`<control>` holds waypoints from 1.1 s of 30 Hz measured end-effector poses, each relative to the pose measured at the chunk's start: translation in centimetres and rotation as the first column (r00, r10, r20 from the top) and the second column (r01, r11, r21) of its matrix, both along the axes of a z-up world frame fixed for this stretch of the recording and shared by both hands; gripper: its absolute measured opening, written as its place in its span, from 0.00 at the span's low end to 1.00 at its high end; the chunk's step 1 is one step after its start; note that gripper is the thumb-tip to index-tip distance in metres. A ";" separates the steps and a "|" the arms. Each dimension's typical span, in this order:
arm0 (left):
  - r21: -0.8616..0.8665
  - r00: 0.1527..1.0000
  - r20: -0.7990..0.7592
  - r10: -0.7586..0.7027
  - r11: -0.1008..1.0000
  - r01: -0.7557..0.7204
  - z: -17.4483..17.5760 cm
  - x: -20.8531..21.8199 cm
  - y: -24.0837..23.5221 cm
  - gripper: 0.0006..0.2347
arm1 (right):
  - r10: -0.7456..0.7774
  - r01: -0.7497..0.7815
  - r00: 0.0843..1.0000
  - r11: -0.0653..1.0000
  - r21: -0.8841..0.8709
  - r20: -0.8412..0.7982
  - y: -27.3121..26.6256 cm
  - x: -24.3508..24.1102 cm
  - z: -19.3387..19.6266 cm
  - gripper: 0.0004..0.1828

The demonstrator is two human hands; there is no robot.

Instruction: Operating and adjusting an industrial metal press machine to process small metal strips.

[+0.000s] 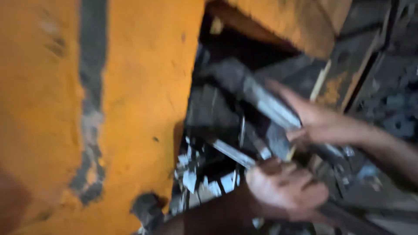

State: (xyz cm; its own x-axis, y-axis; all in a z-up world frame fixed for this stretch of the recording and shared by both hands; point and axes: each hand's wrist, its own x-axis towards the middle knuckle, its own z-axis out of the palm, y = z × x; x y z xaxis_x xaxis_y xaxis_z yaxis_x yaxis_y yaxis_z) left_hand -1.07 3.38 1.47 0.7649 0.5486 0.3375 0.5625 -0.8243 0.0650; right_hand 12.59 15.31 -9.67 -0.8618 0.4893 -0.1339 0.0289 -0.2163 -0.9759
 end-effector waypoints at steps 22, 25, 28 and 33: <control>-0.176 0.983 -0.174 -0.063 0.984 0.032 0.1 0.2 -2.9 0.24 | -0.117 0.128 0.988 0.987 0.101 -0.101 -5.6 2.3 3.9 0.63; -0.179 0.988 -0.134 -0.079 0.982 0.054 -0.5 0.7 -4.4 0.24 | -0.330 0.299 0.935 0.930 0.214 0.128 -8.3 2.4 4.2 0.59; -0.152 0.990 -0.115 -0.085 0.986 0.067 -2.0 0.4 -5.6 0.26 | -0.469 0.305 0.810 0.850 0.430 0.352 -11.2 1.3 2.7 0.54; -0.122 0.989 -0.114 -0.091 0.990 0.077 -3.8 -0.8 -8.2 0.27 | -0.659 0.355 0.742 0.544 0.760 0.124 -19.7 0.0 -4.1 0.47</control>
